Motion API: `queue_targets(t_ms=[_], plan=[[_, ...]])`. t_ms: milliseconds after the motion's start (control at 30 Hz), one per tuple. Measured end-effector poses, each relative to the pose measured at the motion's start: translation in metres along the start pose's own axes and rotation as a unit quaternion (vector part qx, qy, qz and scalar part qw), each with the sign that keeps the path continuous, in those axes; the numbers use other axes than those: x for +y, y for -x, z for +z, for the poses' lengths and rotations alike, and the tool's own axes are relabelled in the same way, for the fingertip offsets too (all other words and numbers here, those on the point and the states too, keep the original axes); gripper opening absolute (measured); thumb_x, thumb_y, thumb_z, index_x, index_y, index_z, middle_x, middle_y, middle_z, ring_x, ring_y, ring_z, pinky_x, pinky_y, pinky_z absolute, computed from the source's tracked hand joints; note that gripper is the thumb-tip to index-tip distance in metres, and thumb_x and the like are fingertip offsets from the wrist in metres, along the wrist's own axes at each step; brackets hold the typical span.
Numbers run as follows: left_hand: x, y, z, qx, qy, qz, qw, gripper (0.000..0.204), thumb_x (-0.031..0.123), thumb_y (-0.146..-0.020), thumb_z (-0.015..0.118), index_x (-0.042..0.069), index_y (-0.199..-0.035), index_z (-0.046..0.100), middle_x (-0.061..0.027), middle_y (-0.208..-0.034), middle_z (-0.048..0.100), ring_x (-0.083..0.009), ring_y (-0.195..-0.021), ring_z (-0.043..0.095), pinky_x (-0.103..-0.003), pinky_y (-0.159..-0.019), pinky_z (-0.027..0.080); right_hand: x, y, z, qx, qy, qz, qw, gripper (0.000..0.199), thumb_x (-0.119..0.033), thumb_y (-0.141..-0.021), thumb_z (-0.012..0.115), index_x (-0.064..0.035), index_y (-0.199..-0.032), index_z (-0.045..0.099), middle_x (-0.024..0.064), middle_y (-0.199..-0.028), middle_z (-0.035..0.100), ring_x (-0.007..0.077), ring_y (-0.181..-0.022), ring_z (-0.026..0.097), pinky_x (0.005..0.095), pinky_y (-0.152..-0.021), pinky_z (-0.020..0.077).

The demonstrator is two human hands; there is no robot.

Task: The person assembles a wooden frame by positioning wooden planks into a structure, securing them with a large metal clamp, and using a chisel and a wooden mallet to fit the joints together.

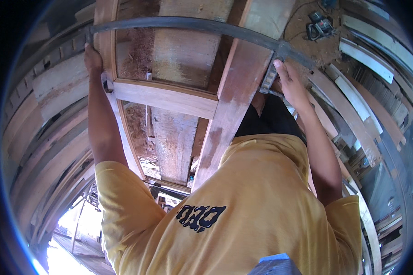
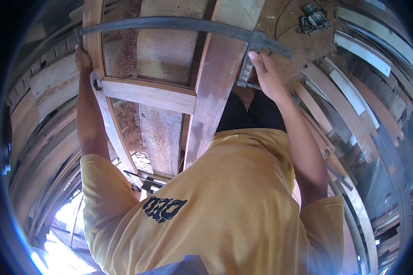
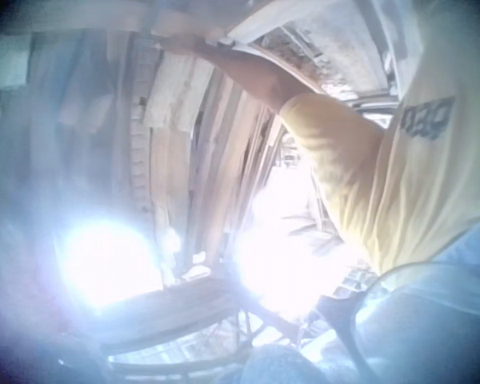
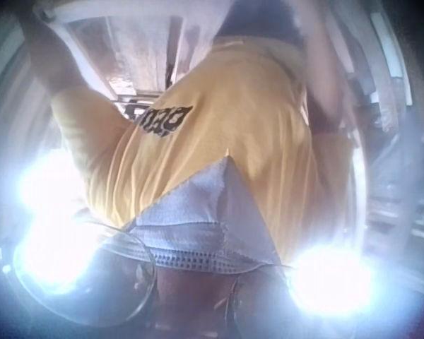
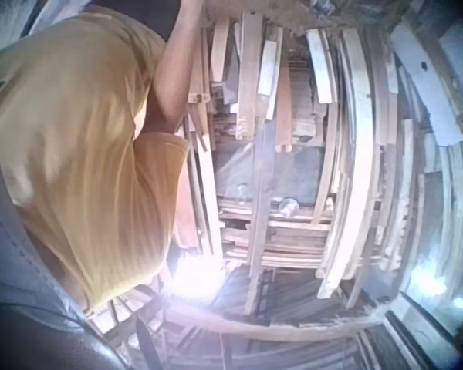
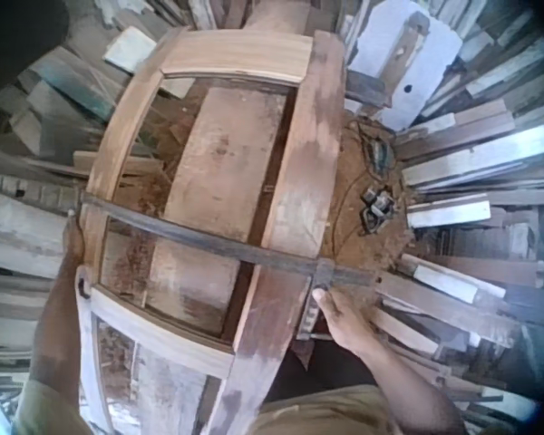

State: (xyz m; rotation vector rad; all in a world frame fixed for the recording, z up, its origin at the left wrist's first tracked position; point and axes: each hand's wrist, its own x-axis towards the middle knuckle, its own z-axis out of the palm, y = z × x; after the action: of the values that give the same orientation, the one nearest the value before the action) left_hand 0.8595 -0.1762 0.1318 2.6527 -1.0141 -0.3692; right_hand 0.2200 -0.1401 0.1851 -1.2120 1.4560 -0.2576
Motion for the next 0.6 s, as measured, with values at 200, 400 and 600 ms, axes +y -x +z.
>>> queue_targets(t_ms=[200, 400, 600], plan=[[-0.036, -0.013, -0.009, -0.024, 0.004, 0.001, 1.000, 0.079, 0.056, -0.106, 0.019, -0.006, -0.137, 0.056, -0.0348, -0.142, 0.052, -0.0462, -0.139, 0.045, -0.049, -0.113, 0.034, -0.029, 0.048, -0.034, -0.050, 0.208, -0.099, 0.972, 0.043, -0.035, -0.094, 0.073, -0.0056, -0.123, 0.060, 0.0150, -0.100, 0.067, 0.0280, -0.100, 0.067, 0.0365, -0.094, 0.0489], [0.003, 0.007, -0.003, -0.023, 0.037, 0.028, 0.999, 0.083, 0.059, -0.104, 0.017, -0.006, -0.144, 0.050, -0.0347, -0.146, 0.048, -0.0482, -0.141, 0.042, -0.050, -0.114, 0.033, 0.060, 0.091, -0.085, -0.067, 0.055, 0.002, 0.996, 0.048, -0.006, -0.086, 0.078, -0.0040, -0.130, 0.058, 0.0121, -0.118, 0.066, 0.0221, -0.112, 0.064, 0.0342, -0.099, 0.0491], [-0.033, -0.005, -0.012, -0.001, 0.022, -0.010, 1.000, 0.081, 0.063, -0.105, 0.023, -0.003, -0.137, 0.058, -0.0320, -0.137, 0.057, -0.0433, -0.135, 0.050, -0.047, -0.113, 0.038, 0.054, 0.084, -0.083, -0.030, -0.173, 0.221, 0.959, 0.039, -0.026, -0.100, 0.066, -0.0018, -0.130, 0.060, 0.0061, -0.093, 0.066, 0.0131, -0.083, 0.064, 0.0271, -0.088, 0.0495]])
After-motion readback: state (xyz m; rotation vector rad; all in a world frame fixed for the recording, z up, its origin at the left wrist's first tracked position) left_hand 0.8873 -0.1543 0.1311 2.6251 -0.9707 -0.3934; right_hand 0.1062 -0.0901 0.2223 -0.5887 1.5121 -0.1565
